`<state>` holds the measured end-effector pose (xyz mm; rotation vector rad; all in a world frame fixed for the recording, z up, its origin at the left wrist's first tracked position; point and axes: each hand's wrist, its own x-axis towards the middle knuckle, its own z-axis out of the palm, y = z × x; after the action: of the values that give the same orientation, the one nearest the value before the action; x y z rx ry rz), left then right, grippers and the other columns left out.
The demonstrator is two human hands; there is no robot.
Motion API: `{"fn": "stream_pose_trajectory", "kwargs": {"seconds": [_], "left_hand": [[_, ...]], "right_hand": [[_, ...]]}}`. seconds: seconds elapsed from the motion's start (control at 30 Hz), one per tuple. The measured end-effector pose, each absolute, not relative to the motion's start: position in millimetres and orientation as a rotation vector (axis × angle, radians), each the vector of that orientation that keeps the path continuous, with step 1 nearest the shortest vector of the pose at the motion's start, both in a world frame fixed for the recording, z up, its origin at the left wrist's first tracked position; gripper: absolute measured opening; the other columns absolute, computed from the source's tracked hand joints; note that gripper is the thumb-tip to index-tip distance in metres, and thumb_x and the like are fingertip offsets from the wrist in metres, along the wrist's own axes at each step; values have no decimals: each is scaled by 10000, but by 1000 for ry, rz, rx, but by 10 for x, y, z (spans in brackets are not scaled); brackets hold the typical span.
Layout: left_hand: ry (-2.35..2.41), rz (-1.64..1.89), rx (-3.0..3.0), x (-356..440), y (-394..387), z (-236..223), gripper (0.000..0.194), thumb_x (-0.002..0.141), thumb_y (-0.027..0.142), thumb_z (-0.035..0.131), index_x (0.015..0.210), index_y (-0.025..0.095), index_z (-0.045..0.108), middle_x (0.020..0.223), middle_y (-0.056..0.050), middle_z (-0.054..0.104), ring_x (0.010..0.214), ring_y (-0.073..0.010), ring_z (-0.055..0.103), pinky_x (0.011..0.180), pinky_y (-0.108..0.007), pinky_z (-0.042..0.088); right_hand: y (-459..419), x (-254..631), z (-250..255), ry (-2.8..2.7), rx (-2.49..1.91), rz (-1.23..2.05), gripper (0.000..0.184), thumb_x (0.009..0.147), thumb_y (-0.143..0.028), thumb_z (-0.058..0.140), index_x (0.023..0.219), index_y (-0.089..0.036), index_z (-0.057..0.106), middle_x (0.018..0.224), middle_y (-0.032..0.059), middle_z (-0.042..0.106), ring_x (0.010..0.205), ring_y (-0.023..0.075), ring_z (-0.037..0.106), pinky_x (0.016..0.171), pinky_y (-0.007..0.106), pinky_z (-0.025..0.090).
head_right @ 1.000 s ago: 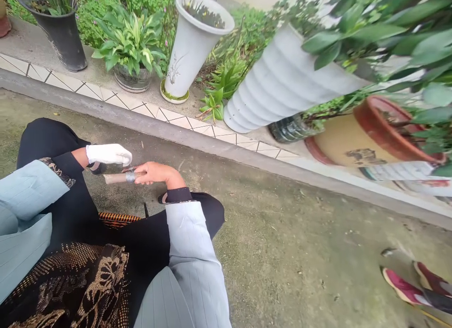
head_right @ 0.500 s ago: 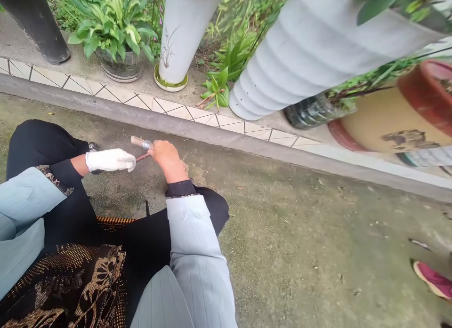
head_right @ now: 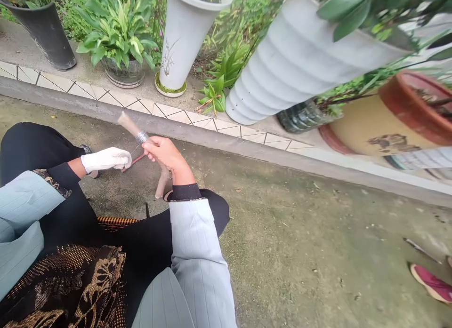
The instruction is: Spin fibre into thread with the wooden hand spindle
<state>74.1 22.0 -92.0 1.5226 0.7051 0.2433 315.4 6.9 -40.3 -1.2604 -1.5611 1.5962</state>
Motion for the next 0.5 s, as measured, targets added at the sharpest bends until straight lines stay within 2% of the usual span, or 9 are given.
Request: {"fn": "stream_pose_trajectory", "kwargs": {"seconds": [0.17, 0.33, 0.43, 0.5], "left_hand": [[637, 192, 1560, 819, 153, -813, 370, 877, 455, 547, 828, 97, 626, 760, -59, 632, 548, -86, 507, 528, -197, 413], [663, 186, 1694, 838, 163, -771, 366, 897, 430, 496, 791, 102, 619, 697, -35, 605, 527, -80, 493, 515, -186, 384], [743, 215, 1838, 802, 190, -735, 329, 890, 389, 497, 743, 114, 603, 673, -13, 598, 562, -86, 502, 569, -191, 392], [769, 210, 1899, 773, 207, -716, 308, 870, 368, 520, 711, 116, 596, 662, -5, 595, 590, -92, 508, 600, -196, 395]], "right_hand": [[159, 3112, -555, -1732, -1787, 1182, 194, 811, -339, 608, 855, -151, 621, 643, -8, 569, 551, 101, 501, 552, 223, 370], [157, 3056, -622, -2111, -1985, 795, 255, 839, -389, 599, 951, -173, 675, 863, 73, 683, 734, 167, 570, 617, 258, 340], [124, 2999, -646, -2416, -1953, 879, 219, 824, -345, 628, 915, -157, 693, 885, 104, 691, 752, 176, 579, 610, 264, 332], [82, 2951, -634, -2622, -1736, 1239, 164, 792, -303, 654, 846, -153, 694, 787, 69, 674, 685, 149, 563, 587, 252, 334]]}}
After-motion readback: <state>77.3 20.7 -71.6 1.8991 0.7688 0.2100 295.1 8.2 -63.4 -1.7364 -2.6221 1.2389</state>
